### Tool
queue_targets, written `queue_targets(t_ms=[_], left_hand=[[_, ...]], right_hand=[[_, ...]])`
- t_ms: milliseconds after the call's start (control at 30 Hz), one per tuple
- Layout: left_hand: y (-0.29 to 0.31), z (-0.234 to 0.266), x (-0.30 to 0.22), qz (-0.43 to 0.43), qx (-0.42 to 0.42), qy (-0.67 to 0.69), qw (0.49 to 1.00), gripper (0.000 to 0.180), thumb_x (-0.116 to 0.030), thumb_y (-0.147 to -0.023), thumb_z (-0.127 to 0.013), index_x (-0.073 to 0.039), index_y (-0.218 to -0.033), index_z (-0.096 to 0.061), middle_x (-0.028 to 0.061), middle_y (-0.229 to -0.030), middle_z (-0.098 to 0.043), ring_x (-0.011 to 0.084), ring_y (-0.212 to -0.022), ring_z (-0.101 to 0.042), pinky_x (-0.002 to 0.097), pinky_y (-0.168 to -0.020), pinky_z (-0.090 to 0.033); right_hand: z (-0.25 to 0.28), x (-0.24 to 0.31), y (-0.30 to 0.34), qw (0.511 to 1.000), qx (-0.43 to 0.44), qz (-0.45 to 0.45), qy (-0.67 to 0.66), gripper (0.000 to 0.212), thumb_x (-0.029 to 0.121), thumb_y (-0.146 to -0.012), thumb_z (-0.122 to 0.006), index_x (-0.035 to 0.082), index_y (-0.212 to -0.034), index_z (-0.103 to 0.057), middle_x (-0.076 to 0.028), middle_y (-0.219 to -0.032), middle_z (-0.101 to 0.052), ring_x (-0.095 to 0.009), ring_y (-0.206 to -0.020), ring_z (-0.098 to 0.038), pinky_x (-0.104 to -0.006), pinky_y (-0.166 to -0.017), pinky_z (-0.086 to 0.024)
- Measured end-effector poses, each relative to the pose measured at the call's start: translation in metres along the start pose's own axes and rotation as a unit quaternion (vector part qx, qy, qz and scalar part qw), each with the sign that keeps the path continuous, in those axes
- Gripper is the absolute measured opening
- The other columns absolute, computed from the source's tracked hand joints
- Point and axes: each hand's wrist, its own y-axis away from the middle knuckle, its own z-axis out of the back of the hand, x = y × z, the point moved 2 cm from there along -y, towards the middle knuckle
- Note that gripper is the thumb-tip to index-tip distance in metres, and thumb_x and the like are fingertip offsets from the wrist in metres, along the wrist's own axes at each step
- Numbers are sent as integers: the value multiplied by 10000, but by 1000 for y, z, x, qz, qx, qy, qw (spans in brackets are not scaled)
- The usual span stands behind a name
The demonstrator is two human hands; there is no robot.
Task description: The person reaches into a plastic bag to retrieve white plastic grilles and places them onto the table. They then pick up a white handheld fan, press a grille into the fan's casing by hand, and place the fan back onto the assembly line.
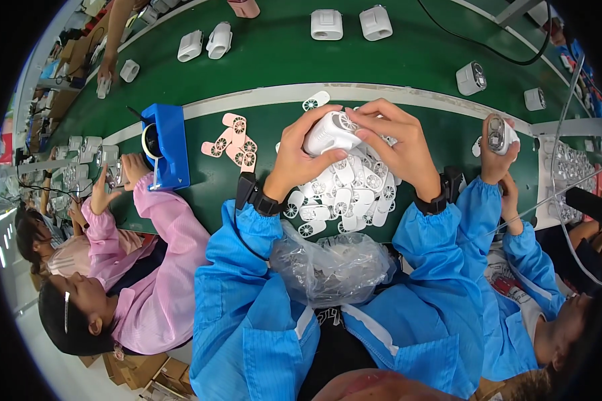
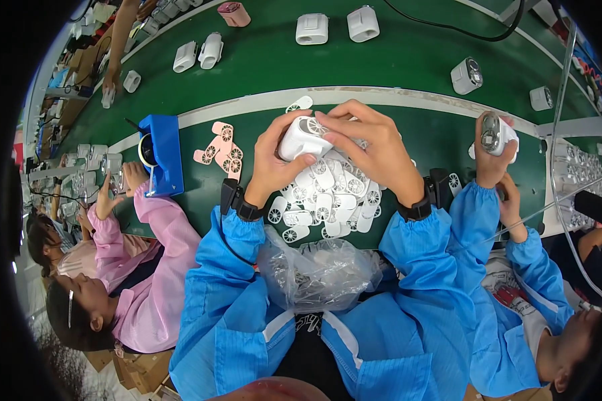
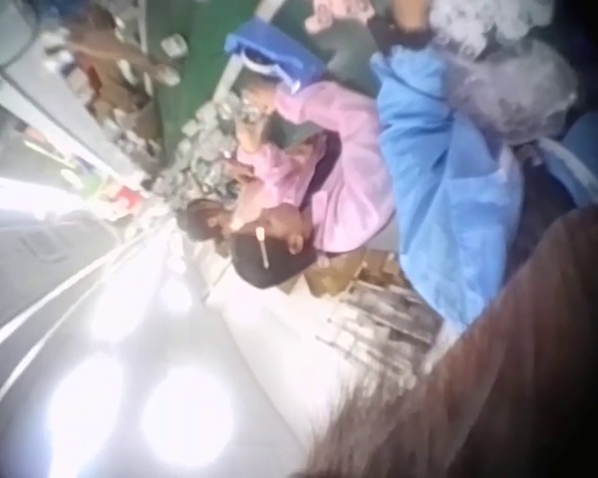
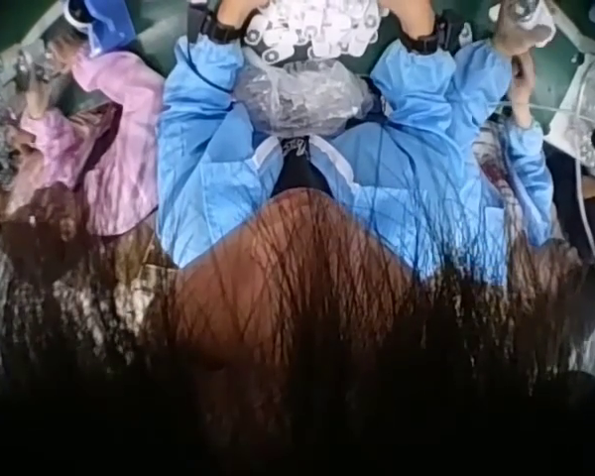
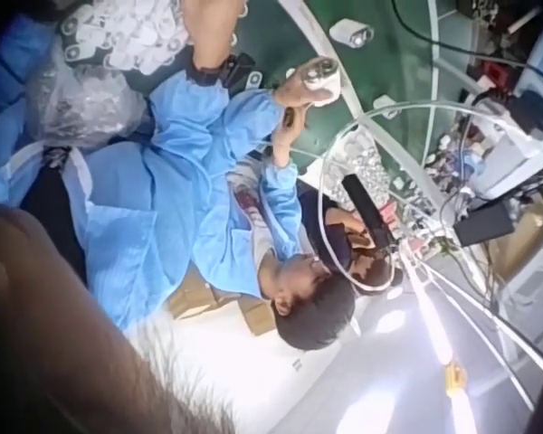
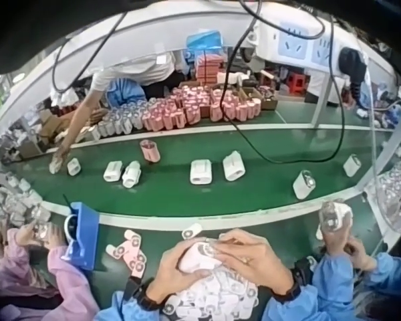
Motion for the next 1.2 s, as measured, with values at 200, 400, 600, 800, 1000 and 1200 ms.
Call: queue_targets(t_ms=[200, 400, 600, 800, 1000, 1200], left_hand=[[-1, -3, 0, 9, -2, 21, 1000, 721, -160, -756, -936, -10, -1388, -622, 150, -1201, -740, 224, -1082, -720, 350, -948, -562], [-1, -4, 4, 3, -8, 22, 1000, 722, -162, -755, -937, -8, -1386, -623, 156, -1212, -740, 227, -1095, -721, 352, -954, -563], [-4, -2, 1, 9, 14, -5, 1000, 708, -157, -747, -945, -6, -1367, -638, 160, -1224, -738, 228, -1107, -723, 354, -963, -565], [2, -4, 9, -44, 3, -32, 998, 758, -150, -757, -942, -18, -1417, -592, 161, -1189, -743, 238, -1094, -723, 352, -964, -569], [1, -8, 3, 155, -76, 166, 971, 836, -120, -798, -913, -50, -1506, -475, 155, -1242, -694, 254, -1129, -699, 377, -974, -567], [-1, 1, -5, 89, 22, 298, 950, 883, -105, -742, -948, -53, -1494, -486, 147, -1387, -596, 242, -1247, -639, 405, -1051, -525]], right_hand=[[5, -2, 2, 999, -16, 32, 11, 381, -42, -884, -738, 4, -1263, -755, -129, -1107, -691, -245, -949, -701, -329, -849, -560], [-2, 0, 2, 993, -65, 63, 71, 351, -47, -868, -755, -3, -1216, -772, -133, -1128, -705, -251, -946, -724, -330, -798, -585], [-9, -4, 0, 994, -77, 62, 55, 315, -55, -868, -761, -4, -1179, -786, -138, -1135, -707, -248, -957, -735, -330, -816, -606], [-2, -7, -3, 998, -30, 47, 27, 371, -22, -843, -806, 1, -1211, -767, -147, -1149, -700, -263, -1004, -731, -339, -867, -604], [-23, 4, 1, 997, -55, 47, 11, 704, 131, -734, -938, 14, -1364, -649, -151, -1231, -670, -313, -1129, -687, -401, -984, -559], [-13, -10, 0, 999, -28, 26, -2, 928, 238, -612, -1000, 25, -1408, -576, -146, -1331, -614, -284, -1251, -617, -411, -1067, -491]])
